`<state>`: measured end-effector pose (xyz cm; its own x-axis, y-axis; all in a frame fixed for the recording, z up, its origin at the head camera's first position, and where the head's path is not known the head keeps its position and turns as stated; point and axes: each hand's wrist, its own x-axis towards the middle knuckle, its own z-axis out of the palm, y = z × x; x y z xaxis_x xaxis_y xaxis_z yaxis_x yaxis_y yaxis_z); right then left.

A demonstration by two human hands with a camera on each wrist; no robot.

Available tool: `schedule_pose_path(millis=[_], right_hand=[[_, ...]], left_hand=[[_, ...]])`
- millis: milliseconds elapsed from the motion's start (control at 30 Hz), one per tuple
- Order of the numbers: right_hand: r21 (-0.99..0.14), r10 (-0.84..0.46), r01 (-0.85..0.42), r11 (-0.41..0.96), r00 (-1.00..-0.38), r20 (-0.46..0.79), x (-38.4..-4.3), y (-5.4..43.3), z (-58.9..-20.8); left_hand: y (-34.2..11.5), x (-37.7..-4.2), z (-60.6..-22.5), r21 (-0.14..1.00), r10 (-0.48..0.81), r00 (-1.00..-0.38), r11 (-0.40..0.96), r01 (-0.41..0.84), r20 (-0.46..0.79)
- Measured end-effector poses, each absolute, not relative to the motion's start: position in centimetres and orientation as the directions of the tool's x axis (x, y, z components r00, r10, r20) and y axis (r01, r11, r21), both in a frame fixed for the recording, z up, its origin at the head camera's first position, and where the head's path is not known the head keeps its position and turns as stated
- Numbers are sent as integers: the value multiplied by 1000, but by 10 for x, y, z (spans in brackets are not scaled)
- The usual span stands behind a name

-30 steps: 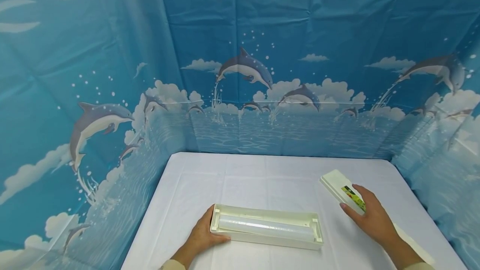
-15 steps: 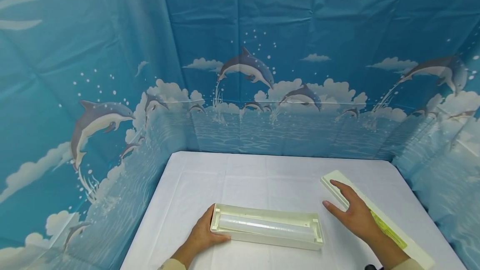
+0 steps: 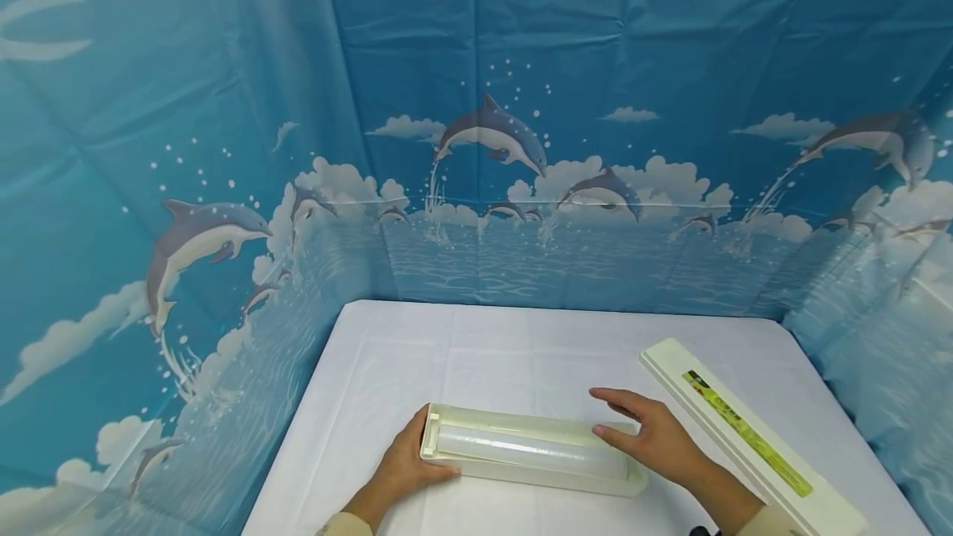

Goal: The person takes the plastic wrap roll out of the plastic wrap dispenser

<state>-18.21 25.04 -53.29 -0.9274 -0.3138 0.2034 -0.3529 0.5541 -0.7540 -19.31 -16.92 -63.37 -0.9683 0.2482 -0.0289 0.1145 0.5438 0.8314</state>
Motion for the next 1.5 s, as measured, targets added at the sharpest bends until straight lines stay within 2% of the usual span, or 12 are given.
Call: schedule_pose_path(millis=[367, 600, 900, 1133, 1500], right_hand=[[-788, -450, -274, 551, -893, -4, -186, 230, -551], [-739, -513, -347, 578, -859, 2, -190, 224, -562], [-754, -529, -283, 593, -843, -100, -193, 222, -574], [-754, -538, -289, 589, -837, -100, -196, 221, -580], [-686, -545, -337, 645, -832, -105, -201, 219, -587]], left_hand=[[-169, -193, -635, 820, 237, -971, 562, 108, -35], [-169, -193, -637, 816, 235, -972, 565, 120, -19], [-169, -194, -639, 825, 232, -972, 554, 111, -26], [-170, -194, -639, 829, 230, -973, 550, 105, -29], [-170, -195, -638, 819, 220, -975, 564, 108, -23]])
